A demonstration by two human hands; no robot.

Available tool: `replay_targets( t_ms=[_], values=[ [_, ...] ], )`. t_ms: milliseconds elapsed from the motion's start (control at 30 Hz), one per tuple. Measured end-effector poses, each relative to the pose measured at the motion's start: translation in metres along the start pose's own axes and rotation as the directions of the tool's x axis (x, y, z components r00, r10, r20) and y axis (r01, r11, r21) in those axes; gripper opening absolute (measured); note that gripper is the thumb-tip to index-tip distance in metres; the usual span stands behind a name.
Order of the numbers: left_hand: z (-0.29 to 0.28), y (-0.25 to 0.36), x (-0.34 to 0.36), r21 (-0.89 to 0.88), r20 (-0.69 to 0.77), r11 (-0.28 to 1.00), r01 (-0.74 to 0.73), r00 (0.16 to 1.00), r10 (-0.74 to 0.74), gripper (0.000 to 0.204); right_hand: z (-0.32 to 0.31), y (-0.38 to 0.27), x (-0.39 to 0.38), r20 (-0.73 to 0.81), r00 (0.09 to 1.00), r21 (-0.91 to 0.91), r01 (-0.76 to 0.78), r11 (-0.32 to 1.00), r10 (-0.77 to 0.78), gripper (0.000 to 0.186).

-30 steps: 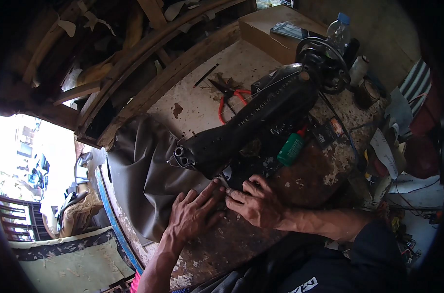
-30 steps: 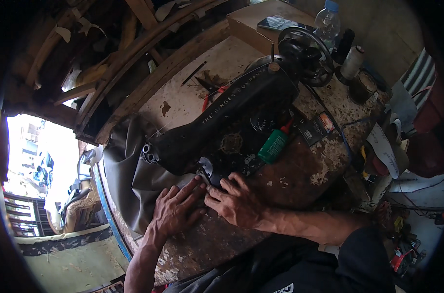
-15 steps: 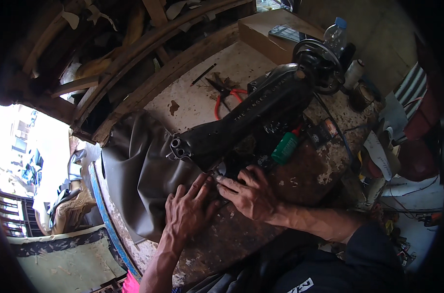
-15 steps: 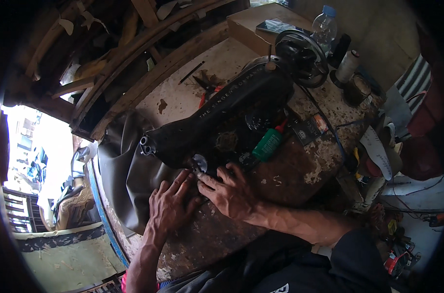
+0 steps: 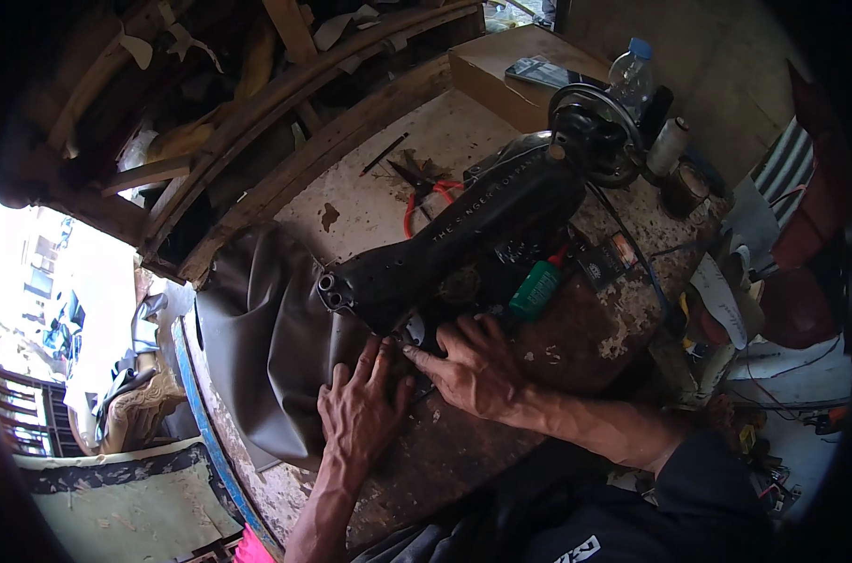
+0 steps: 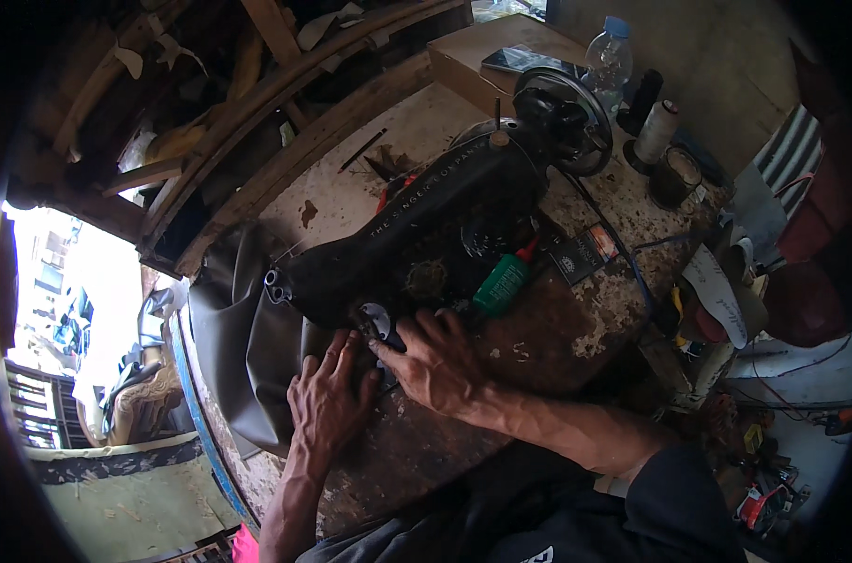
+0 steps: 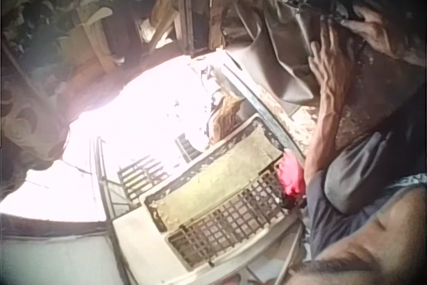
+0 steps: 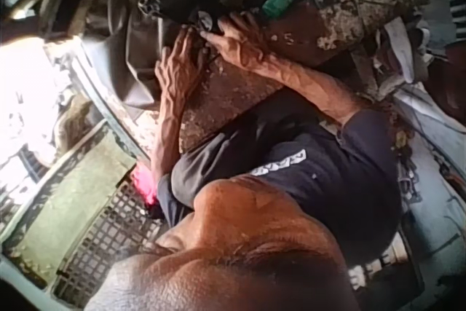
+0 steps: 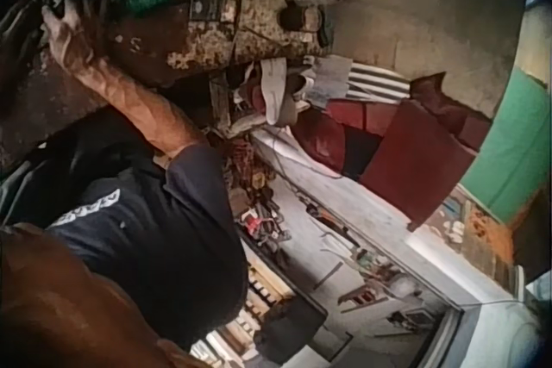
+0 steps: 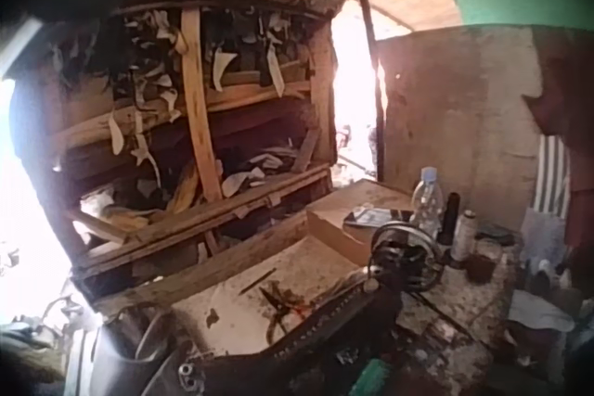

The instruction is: The person sews a piece of upholstery fabric using a sewing machine, then uses shears to trim the material. They also pick up and hold a completed fabric cover.

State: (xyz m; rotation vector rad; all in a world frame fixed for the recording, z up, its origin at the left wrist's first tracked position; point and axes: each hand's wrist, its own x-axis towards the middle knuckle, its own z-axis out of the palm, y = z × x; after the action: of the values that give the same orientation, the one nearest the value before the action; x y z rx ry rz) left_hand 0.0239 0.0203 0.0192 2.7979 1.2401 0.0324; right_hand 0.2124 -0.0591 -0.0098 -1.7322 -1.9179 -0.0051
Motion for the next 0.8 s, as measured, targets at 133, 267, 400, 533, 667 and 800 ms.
replay_targets(
  t_ms=[133, 267, 400, 533, 667, 800],
  values=[
    [-0.003, 0.008, 0.000, 0.018, 0.016, 0.997, 0.071, 0.997, -0.071, 0.059, 0.005, 0.002, 0.000, -0.015, 1.000, -0.014, -0.003, 1.000, 0.002, 0.038],
    [-0.003, 0.013, 0.000, 0.025, -0.012, 0.996, 0.088, 0.996, -0.087, 0.057, 0.009, 0.004, 0.001, -0.043, 0.999, -0.061, 0.031, 0.998, -0.034, 0.040],
    [0.000, 0.024, 0.001, 0.037, -0.032, 0.989, 0.146, 0.989, -0.145, 0.055, 0.011, 0.005, 0.001, -0.047, 0.998, -0.065, 0.030, 0.997, -0.033, 0.041],
    [0.000, 0.031, 0.003, 0.018, -0.015, 0.978, 0.206, 0.979, -0.206, 0.055, 0.013, 0.006, 0.001, -0.101, 0.993, -0.065, 0.059, 0.996, -0.065, 0.041],
    [0.002, 0.035, 0.001, -0.007, 0.005, 0.967, 0.253, 0.967, -0.253, 0.056, 0.011, 0.005, 0.003, -0.110, 0.993, -0.034, 0.040, 0.999, -0.043, 0.037],
    [0.002, 0.044, 0.006, -0.027, 0.015, 0.953, 0.301, 0.954, -0.301, 0.057, 0.010, 0.004, 0.002, -0.131, 0.991, 0.013, 0.023, 1.000, -0.021, 0.033]
  ],
)
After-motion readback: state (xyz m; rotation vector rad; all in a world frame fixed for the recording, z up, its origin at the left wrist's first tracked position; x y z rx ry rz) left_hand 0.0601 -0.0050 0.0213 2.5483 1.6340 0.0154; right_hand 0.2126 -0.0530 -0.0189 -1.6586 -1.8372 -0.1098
